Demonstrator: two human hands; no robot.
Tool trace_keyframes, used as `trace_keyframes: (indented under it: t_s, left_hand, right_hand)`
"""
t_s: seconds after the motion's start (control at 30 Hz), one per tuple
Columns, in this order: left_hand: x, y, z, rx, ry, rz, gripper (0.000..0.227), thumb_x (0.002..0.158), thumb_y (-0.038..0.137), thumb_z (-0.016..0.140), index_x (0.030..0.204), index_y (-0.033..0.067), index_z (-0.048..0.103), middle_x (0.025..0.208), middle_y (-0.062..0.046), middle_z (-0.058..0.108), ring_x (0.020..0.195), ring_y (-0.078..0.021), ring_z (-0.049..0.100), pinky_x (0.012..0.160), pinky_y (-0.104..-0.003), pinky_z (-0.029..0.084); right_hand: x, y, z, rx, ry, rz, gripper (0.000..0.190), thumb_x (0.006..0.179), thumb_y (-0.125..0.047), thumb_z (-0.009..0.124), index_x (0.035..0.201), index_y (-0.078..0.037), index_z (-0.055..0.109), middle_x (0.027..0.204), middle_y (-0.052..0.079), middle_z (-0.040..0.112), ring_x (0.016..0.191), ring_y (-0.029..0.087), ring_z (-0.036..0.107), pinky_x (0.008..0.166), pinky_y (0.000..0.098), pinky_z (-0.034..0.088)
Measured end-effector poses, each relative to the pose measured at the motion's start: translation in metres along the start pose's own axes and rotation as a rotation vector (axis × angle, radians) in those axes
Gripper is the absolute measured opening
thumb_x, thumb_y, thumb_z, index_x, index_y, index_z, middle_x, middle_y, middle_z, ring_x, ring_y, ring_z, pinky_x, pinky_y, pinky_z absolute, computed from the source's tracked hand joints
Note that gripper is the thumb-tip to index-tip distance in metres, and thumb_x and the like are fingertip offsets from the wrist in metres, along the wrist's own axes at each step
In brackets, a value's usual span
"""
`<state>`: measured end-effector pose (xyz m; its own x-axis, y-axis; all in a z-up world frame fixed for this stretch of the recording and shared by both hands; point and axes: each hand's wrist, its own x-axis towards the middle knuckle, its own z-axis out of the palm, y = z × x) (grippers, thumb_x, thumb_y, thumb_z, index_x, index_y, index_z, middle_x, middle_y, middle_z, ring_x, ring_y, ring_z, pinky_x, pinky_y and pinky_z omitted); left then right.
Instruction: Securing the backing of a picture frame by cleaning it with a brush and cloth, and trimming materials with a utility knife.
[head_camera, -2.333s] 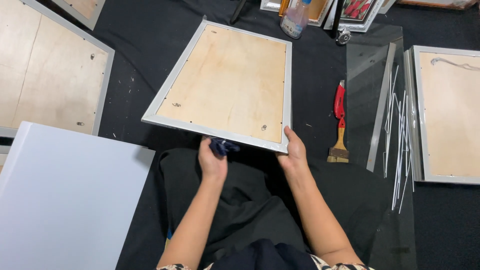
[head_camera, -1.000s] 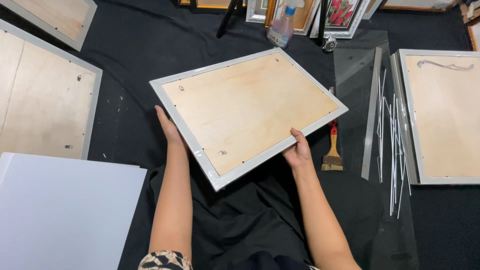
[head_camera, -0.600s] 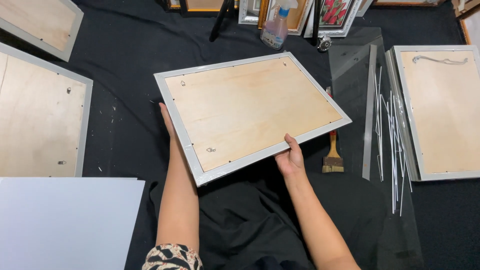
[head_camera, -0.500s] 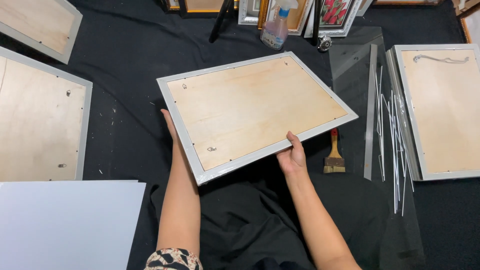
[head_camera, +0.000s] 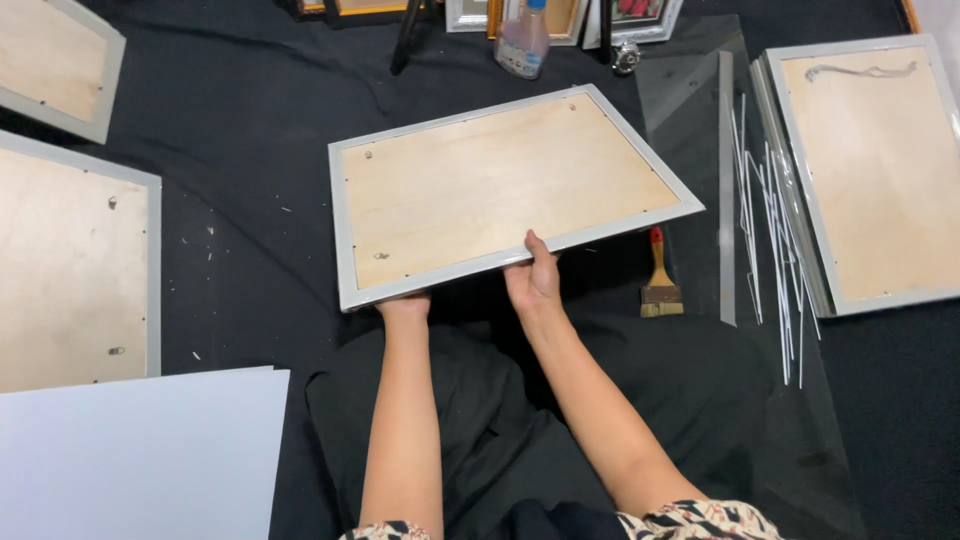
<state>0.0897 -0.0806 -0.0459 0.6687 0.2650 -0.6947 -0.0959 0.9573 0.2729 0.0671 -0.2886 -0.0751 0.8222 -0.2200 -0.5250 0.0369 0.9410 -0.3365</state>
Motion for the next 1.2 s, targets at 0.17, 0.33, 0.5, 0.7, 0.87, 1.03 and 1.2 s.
trace_keyframes:
  t_s: [0.17, 0.33, 0.5, 0.7, 0.87, 1.03, 1.2]
  left_hand:
    - [-0.034, -0.020, -0.032, -0.008, 0.069, -0.064, 0.069, 0.073, 0.069, 0.067, 0.124, 0.0229, 0.070, 0.134, -0.009, 0.068, 0.125, -0.0337, 0.064, 0.117, -0.056, 0.044]
    - [-0.062, -0.016, -0.016, 0.002, 0.019, -0.008, 0.088, 0.074, 0.075, 0.065, 0.143, 0.0216, 0.058, 0.153, -0.008, 0.053, 0.139, -0.0348, 0.051, 0.122, -0.058, 0.034]
    - [-0.133, -0.006, 0.056, 0.245, 0.047, 0.082, 0.128, 0.069, 0.082, 0.056, 0.165, 0.0251, -0.006, 0.171, 0.002, -0.016, 0.158, -0.0297, -0.002, 0.129, -0.056, -0.001]
    - [-0.078, -0.016, 0.013, 0.277, 0.067, 0.121, 0.108, 0.086, 0.069, 0.068, 0.165, 0.0206, 0.013, 0.172, -0.009, 0.005, 0.157, -0.0324, 0.012, 0.129, -0.051, 0.012]
    - [-0.080, -0.023, 0.019, 0.318, 0.153, 0.133, 0.103, 0.090, 0.072, 0.058, 0.165, 0.0211, 0.009, 0.172, -0.008, 0.001, 0.158, -0.0299, 0.010, 0.130, -0.048, 0.010]
    - [-0.065, -0.025, 0.016, 0.290, 0.196, 0.155, 0.107, 0.088, 0.076, 0.059, 0.165, 0.0208, 0.009, 0.171, -0.009, 0.003, 0.158, -0.0312, 0.011, 0.130, -0.049, 0.012]
    - [-0.060, -0.027, 0.010, 0.301, 0.217, 0.195, 0.108, 0.091, 0.072, 0.061, 0.165, 0.0176, 0.006, 0.172, -0.010, 0.001, 0.158, -0.0313, 0.009, 0.131, -0.047, 0.011]
  right_hand:
    - [-0.005, 0.002, 0.006, -0.086, -0.026, -0.025, 0.047, 0.098, -0.011, 0.069, 0.143, -0.015, 0.055, 0.144, 0.012, 0.059, 0.133, 0.032, 0.056, 0.117, 0.0570, 0.042]
    - [-0.015, -0.045, -0.002, -0.669, -0.105, 0.190, 0.067, 0.095, -0.030, 0.079, 0.150, -0.016, 0.045, 0.145, 0.011, 0.054, 0.129, 0.034, 0.057, 0.107, 0.0656, 0.047]
    - [0.009, -0.148, -0.021, -2.306, -0.807, 0.391, 0.043, 0.097, -0.048, 0.064, 0.123, -0.015, 0.074, 0.120, 0.017, 0.074, 0.118, 0.041, 0.067, 0.102, 0.0560, 0.052]
    - [0.098, -0.271, -0.110, -2.742, 0.165, -0.434, 0.025, 0.089, -0.020, 0.072, 0.109, -0.005, 0.077, 0.096, 0.019, 0.075, 0.094, 0.040, 0.074, 0.081, 0.0551, 0.054]
    - [0.122, -0.260, -0.114, -2.280, 0.216, -0.547, 0.017, 0.098, -0.020, 0.065, 0.110, -0.011, 0.072, 0.105, 0.015, 0.067, 0.103, 0.039, 0.068, 0.083, 0.0534, 0.056]
    - [0.125, -0.250, -0.078, -2.333, -0.043, -0.612, 0.055, 0.099, -0.014, 0.068, 0.147, -0.034, 0.053, 0.145, 0.009, 0.045, 0.139, 0.037, 0.045, 0.110, 0.0524, 0.047]
    - [0.137, -0.235, -0.098, -2.326, -0.038, -0.364, 0.051, 0.113, -0.035, 0.036, 0.158, -0.010, 0.041, 0.163, 0.021, 0.037, 0.153, 0.038, 0.028, 0.122, 0.0503, 0.027]
